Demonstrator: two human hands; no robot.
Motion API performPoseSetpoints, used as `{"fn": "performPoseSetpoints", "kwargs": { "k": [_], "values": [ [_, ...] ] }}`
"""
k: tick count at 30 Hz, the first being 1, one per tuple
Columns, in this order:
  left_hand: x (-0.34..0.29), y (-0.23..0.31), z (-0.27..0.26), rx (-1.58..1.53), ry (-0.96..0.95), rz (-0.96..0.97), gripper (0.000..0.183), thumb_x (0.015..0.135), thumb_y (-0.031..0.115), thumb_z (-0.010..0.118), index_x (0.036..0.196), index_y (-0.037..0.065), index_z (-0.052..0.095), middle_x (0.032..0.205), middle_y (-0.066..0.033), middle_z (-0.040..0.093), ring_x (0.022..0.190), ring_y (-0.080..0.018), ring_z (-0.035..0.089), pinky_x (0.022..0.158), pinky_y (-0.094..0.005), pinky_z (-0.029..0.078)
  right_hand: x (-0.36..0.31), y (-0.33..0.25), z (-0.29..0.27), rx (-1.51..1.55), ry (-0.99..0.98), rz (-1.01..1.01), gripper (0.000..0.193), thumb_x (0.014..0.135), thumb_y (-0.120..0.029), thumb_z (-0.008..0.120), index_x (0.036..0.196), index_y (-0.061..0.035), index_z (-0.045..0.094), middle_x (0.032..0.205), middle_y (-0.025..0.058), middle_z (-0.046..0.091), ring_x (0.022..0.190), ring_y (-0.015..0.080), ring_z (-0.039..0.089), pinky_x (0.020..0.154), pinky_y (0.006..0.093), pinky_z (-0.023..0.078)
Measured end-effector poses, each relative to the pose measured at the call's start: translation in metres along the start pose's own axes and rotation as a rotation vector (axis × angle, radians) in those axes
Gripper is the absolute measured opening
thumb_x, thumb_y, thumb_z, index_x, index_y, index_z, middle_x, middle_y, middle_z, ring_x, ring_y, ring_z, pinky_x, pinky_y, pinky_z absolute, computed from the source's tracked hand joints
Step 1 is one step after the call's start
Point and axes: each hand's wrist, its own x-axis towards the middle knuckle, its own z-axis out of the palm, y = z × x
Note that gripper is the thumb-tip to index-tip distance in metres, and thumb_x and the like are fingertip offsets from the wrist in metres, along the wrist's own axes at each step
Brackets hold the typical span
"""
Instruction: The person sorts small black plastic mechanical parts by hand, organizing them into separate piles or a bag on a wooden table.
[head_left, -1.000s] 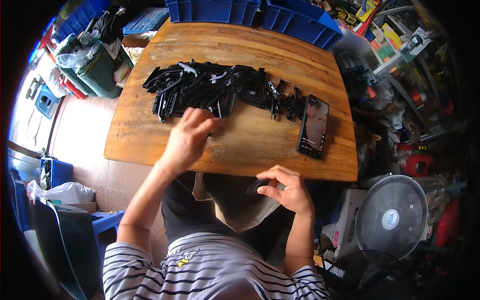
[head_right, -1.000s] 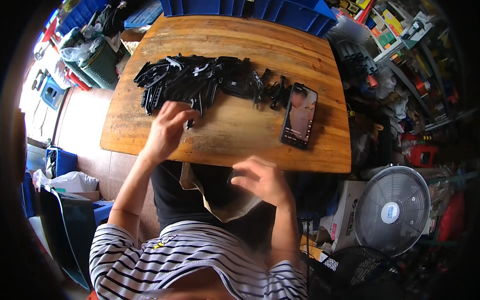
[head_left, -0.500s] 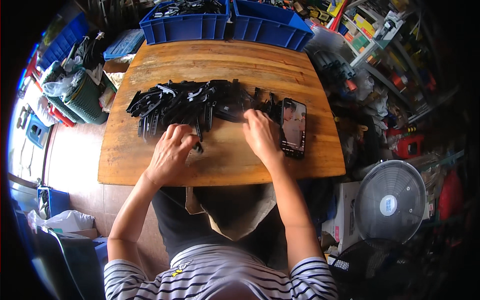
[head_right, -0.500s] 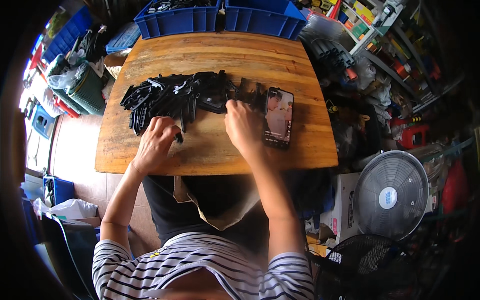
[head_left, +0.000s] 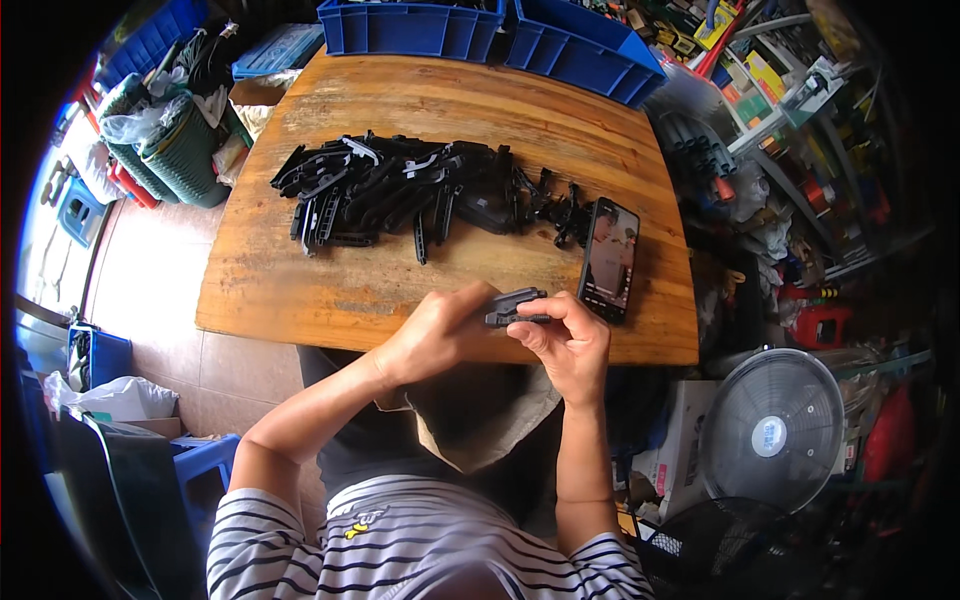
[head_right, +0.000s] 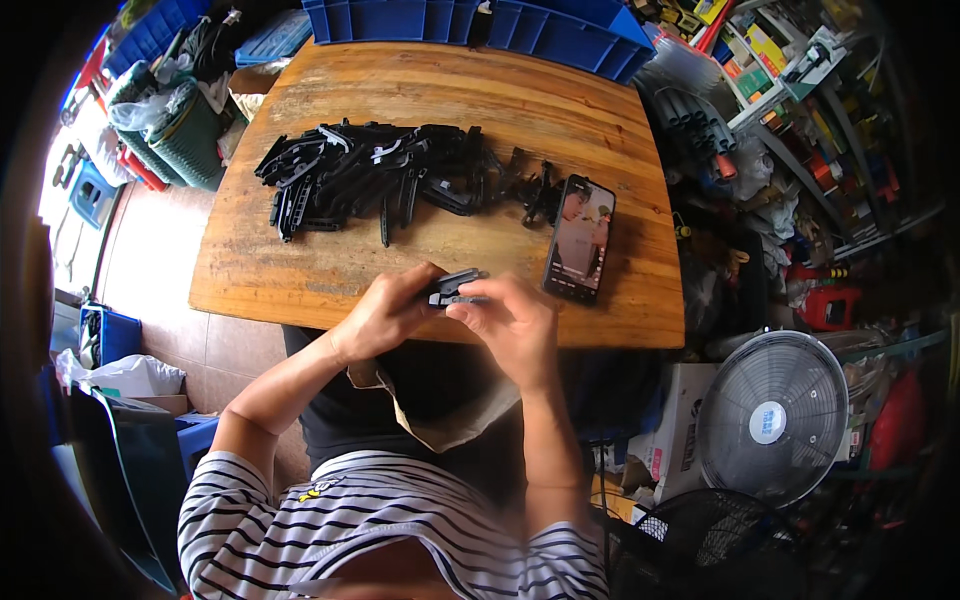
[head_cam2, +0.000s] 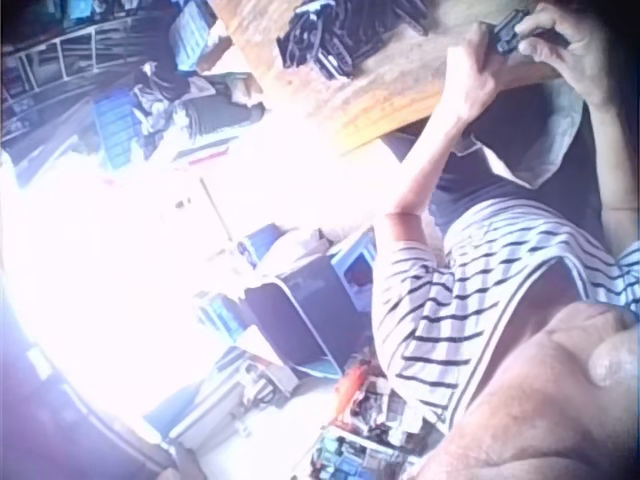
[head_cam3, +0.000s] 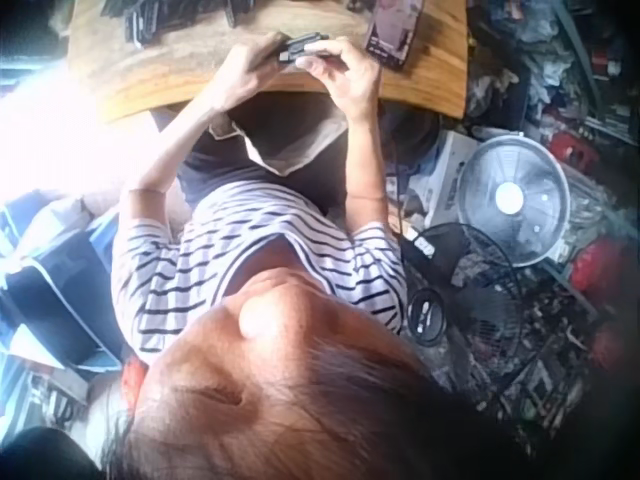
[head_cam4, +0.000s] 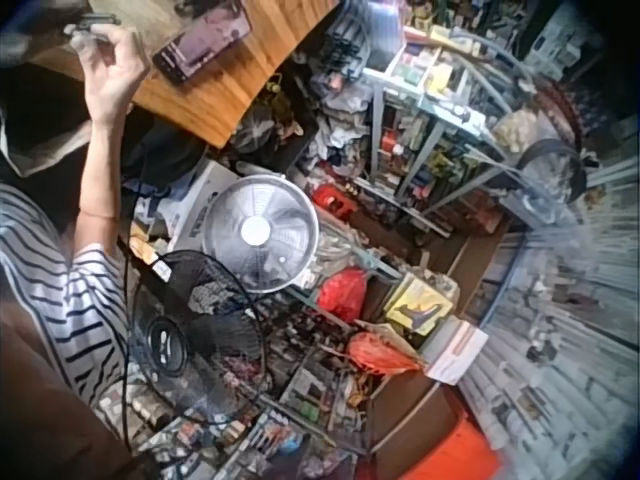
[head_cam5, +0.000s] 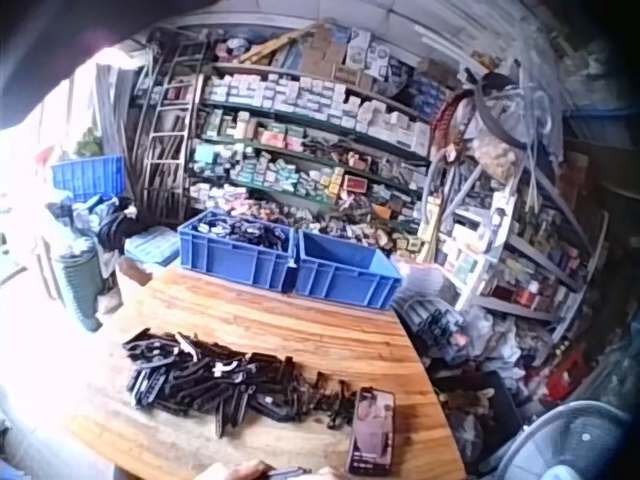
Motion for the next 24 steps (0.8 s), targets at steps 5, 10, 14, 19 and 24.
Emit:
{"fn": "performPoseSetpoints", "kwargs": {
  "k": [5, 10, 14, 19, 24],
  "values": [
    [-0.005, 0.011, 0.011, 0.138, 0.036, 0.167, 0.025, 0.081, 0.014, 0.065, 0.089, -0.001, 0.046, 0.075, -0.0223, 0.056, 0.073, -0.0434, 0.056, 0.059, -0.0435, 0.044, -0.008, 0.005, -0.001, -0.021, 0.064, -0.042, 0.024, 0.073, -0.01, 0.079, 0.089, 0.0008, 0.065, 0.077, 0.0018, 0.058, 0.066, 0.0056, 0.051, 0.056, 0.0185, 0.04],
    [-0.007, 0.007, 0.01, 0.358, 0.048, 0.248, 0.029, 0.082, 0.018, 0.065, 0.086, 0.0, 0.043, 0.071, -0.0204, 0.056, 0.067, -0.0412, 0.057, 0.055, -0.0456, 0.044, -0.013, 0.002, -0.001, -0.011, 0.062, -0.014, 0.022, 0.071, -0.007, 0.079, 0.087, -0.0003, 0.065, 0.078, 0.0063, 0.064, 0.072, 0.0121, 0.062, 0.065, 0.0251, 0.048],
    [-0.006, 0.006, 0.008, 0.434, 0.02, 0.285, 0.03, 0.082, 0.019, 0.065, 0.085, 0.001, 0.043, 0.069, -0.0189, 0.056, 0.061, -0.0395, 0.056, 0.051, -0.0448, 0.044, -0.014, 0.009, 0.0, 0.006, 0.069, -0.009, 0.025, 0.07, -0.009, 0.08, 0.088, -0.0006, 0.064, 0.08, 0.0054, 0.064, 0.072, 0.0102, 0.059, 0.066, 0.0241, 0.049],
    [-0.009, 0.007, 0.004, 0.38, 0.023, 0.278, 0.028, 0.083, 0.019, 0.065, 0.088, 0.001, 0.045, 0.069, -0.0183, 0.056, 0.061, -0.0394, 0.056, 0.051, -0.0443, 0.044, -0.014, 0.011, 0.008, 0.024, 0.146, -0.018, 0.032, 0.07, -0.014, 0.082, 0.092, -0.0007, 0.062, 0.086, 0.0059, 0.064, 0.074, 0.0103, 0.058, 0.067, 0.0239, 0.049],
    [-0.014, 0.004, 0.005, 0.255, -0.012, 0.311, 0.026, 0.084, 0.021, 0.064, 0.092, 0.001, 0.048, 0.071, -0.0169, 0.057, 0.062, -0.0389, 0.056, 0.052, -0.0431, 0.045, -0.017, 0.008, 0.004, 0.203, 0.037, 0.124, 0.038, 0.07, -0.02, 0.082, 0.095, -0.0016, 0.06, 0.088, 0.007, 0.064, 0.078, 0.0116, 0.06, 0.069, 0.0247, 0.049]
  ]
}}
